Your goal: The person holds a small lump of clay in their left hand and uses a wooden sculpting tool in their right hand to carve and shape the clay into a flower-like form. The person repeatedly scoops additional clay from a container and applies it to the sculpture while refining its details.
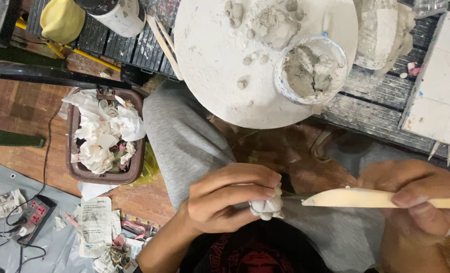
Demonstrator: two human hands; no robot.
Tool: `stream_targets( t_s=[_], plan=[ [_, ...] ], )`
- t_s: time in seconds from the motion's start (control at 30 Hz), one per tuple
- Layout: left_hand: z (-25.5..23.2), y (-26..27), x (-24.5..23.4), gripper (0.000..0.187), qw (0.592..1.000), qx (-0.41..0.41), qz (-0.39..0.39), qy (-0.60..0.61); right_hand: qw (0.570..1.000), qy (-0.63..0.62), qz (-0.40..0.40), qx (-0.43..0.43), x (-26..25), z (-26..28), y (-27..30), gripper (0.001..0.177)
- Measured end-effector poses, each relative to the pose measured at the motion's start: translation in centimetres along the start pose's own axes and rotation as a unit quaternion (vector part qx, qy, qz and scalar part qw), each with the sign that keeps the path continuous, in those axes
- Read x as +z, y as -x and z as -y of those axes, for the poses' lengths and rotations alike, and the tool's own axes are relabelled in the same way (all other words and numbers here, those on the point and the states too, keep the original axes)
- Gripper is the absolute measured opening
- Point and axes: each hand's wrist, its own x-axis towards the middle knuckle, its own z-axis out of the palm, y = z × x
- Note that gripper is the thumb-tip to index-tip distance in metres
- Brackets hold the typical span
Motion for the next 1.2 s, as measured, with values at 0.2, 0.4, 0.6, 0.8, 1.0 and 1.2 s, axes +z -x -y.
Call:
stream_targets(
  t_s=[0.2,0.4,0.6,0.8,1.0,1.2],
  plan=[
    [0.8,0.6,0.5,0.037,1.000,-0.014,0.007,-0.003,0.998,0.014,-0.045,-0.037,-0.6,-0.9,-0.4,0.029],
    [0.3,0.3,-0.1,0.037,0.996,-0.053,-0.012,-0.077,0.950,0.298,-0.026,-0.093,-1.0,0.6,-3.9,0.022],
    [0.2,0.2,-0.2,0.040,0.994,-0.077,-0.029,-0.070,0.897,0.417,0.019,-0.145,1.2,1.5,-6.7,0.016],
    [0.8,0.4,-0.5,0.038,0.991,-0.097,-0.038,-0.083,0.887,0.442,-0.010,-0.130,1.9,2.0,-7.1,0.013],
    [1.3,0.5,-0.3,0.042,0.993,-0.079,-0.051,-0.065,0.812,0.576,0.038,-0.079,5.2,5.3,-9.4,0.012],
    [1.6,0.9,-0.4,0.042,0.992,-0.098,-0.056,-0.053,0.768,0.626,0.097,-0.093,9.1,6.4,-13.6,0.021]
  ],
)
